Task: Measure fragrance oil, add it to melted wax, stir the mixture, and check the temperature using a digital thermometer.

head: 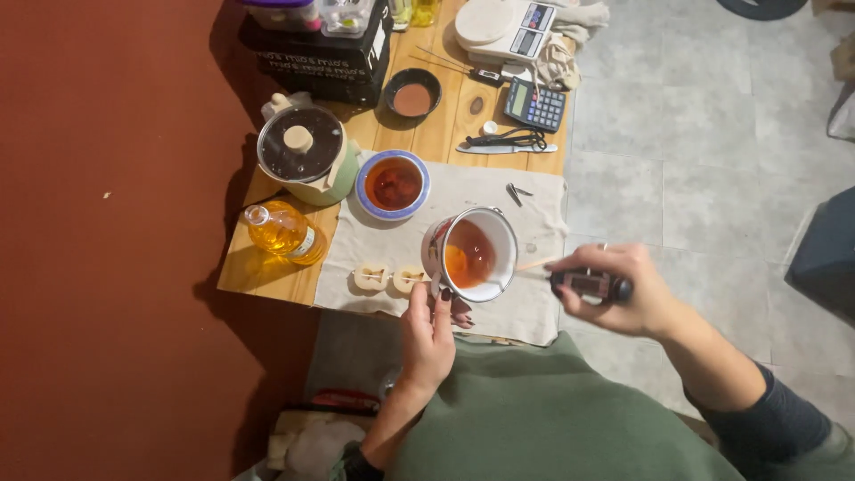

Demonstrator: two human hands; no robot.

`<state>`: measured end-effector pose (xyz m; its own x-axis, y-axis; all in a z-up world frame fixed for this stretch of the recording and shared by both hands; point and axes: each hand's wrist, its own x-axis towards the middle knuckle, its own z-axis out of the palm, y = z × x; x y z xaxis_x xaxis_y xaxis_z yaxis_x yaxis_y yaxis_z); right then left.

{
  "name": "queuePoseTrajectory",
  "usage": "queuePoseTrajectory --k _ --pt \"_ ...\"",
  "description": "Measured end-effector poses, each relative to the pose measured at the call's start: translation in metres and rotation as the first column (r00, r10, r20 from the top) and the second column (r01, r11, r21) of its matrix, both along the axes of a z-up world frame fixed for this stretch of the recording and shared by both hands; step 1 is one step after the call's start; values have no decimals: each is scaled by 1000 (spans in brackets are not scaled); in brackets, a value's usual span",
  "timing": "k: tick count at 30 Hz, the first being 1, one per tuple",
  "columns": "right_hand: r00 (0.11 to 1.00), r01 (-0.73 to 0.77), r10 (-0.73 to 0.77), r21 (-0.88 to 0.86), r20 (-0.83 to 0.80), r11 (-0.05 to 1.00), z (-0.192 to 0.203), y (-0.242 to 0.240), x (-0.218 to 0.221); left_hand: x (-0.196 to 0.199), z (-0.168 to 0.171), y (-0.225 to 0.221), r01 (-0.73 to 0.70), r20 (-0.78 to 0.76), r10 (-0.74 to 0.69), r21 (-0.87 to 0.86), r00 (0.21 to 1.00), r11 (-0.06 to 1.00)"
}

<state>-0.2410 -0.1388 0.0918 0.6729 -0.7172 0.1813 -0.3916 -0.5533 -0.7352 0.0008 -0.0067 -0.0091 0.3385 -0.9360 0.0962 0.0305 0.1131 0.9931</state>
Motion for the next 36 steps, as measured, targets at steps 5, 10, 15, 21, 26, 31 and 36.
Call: queuePoseTrajectory --k 5,10,15,21,26,31,36 --pt "999 42 -42 -19 19 999 2 13 2 -5 -3 3 -1 -8 1 30 1000 1000" --pt "996 35 -32 -41 83 999 0 17 -2 -8 -6 5 -19 5 18 34 1000 999" --pt "997 32 -32 -1 70 999 0 20 -5 -8 -6 8 -25 19 24 36 1000 999" --pt "995 -2 3 -5 100 1000 -1 21 -4 -6 -4 12 -29 27 29 20 999 999" --pt "996 28 -30 32 85 999 0 25 -3 -5 0 14 -16 27 15 16 1000 1000" --pt "997 39 -40 12 70 999 2 28 -2 -5 -1 14 0 39 -1 36 999 999" --pt "998 26 -26 2 63 1000 0 26 -4 -5 -3 14 7 27 -8 20 1000 1000"
